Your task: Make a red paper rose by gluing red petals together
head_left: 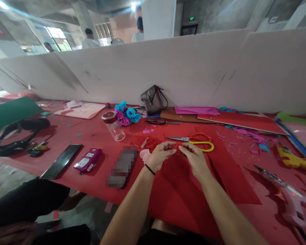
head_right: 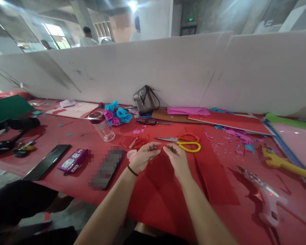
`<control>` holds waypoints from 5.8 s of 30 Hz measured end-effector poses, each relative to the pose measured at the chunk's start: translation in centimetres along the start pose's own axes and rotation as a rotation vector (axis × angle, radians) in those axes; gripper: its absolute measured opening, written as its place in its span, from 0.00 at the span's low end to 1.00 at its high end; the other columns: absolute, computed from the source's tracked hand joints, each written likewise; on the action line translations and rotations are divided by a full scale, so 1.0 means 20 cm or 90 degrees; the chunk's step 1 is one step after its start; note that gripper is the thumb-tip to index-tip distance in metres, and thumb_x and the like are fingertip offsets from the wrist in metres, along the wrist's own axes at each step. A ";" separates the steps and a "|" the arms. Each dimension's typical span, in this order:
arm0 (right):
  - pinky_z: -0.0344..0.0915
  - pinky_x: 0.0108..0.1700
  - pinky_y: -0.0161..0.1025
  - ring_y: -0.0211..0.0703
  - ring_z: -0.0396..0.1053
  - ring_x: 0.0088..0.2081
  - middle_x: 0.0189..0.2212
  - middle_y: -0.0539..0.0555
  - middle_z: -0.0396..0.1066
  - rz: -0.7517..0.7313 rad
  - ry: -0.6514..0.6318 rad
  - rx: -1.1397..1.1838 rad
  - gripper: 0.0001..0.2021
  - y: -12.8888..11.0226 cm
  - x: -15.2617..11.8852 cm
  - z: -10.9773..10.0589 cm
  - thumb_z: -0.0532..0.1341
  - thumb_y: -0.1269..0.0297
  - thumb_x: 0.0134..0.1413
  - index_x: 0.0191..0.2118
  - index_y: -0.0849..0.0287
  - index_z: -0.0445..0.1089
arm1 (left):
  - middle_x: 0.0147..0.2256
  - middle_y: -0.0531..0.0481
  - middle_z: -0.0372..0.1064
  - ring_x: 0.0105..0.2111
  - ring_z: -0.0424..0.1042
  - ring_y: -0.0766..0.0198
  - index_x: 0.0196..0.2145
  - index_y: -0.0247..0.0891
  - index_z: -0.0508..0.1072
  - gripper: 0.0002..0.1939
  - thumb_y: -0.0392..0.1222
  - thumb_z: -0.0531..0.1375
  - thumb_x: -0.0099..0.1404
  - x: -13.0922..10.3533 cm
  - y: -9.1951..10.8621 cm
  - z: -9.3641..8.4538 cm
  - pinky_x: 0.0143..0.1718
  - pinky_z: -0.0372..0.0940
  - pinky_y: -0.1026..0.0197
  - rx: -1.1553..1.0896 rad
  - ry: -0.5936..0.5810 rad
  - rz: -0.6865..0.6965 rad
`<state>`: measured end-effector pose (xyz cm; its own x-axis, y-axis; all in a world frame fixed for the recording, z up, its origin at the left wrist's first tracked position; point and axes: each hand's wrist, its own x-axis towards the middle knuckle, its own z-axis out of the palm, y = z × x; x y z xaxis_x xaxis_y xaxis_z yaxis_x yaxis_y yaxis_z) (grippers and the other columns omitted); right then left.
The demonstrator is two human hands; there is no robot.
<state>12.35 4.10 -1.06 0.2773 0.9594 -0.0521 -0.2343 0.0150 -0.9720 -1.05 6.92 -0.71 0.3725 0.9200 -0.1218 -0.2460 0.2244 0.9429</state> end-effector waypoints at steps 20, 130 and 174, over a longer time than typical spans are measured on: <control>0.54 0.28 0.36 0.36 0.59 0.23 0.18 0.45 0.65 0.027 -0.076 -0.083 0.10 -0.01 -0.01 0.02 0.67 0.60 0.33 0.24 0.57 0.71 | 0.22 0.56 0.62 0.20 0.54 0.75 0.28 0.34 0.71 0.09 0.41 0.65 0.50 0.00 0.01 0.01 0.22 0.48 0.67 0.058 0.110 0.066; 0.51 0.28 0.34 0.35 0.52 0.23 0.19 0.44 0.57 -0.247 0.166 -0.177 0.11 -0.02 -0.05 0.01 0.61 0.57 0.45 0.23 0.58 0.63 | 0.31 0.47 0.76 0.36 0.72 0.60 0.28 0.40 0.80 0.05 0.41 0.67 0.51 -0.01 -0.01 0.00 0.43 0.66 0.56 0.084 0.186 0.392; 0.50 0.24 0.33 0.33 0.55 0.20 0.15 0.44 0.63 -0.042 0.075 0.103 0.09 -0.06 -0.02 0.02 0.67 0.59 0.34 0.19 0.58 0.70 | 0.22 0.57 0.61 0.20 0.58 0.74 0.27 0.35 0.69 0.13 0.41 0.67 0.45 -0.04 0.02 0.07 0.23 0.52 0.66 -0.049 -0.027 0.031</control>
<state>12.19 3.73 0.22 0.4016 0.9155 -0.0243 -0.3554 0.1314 -0.9254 -0.18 5.80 0.13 0.3958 0.9163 -0.0616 -0.3320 0.2054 0.9206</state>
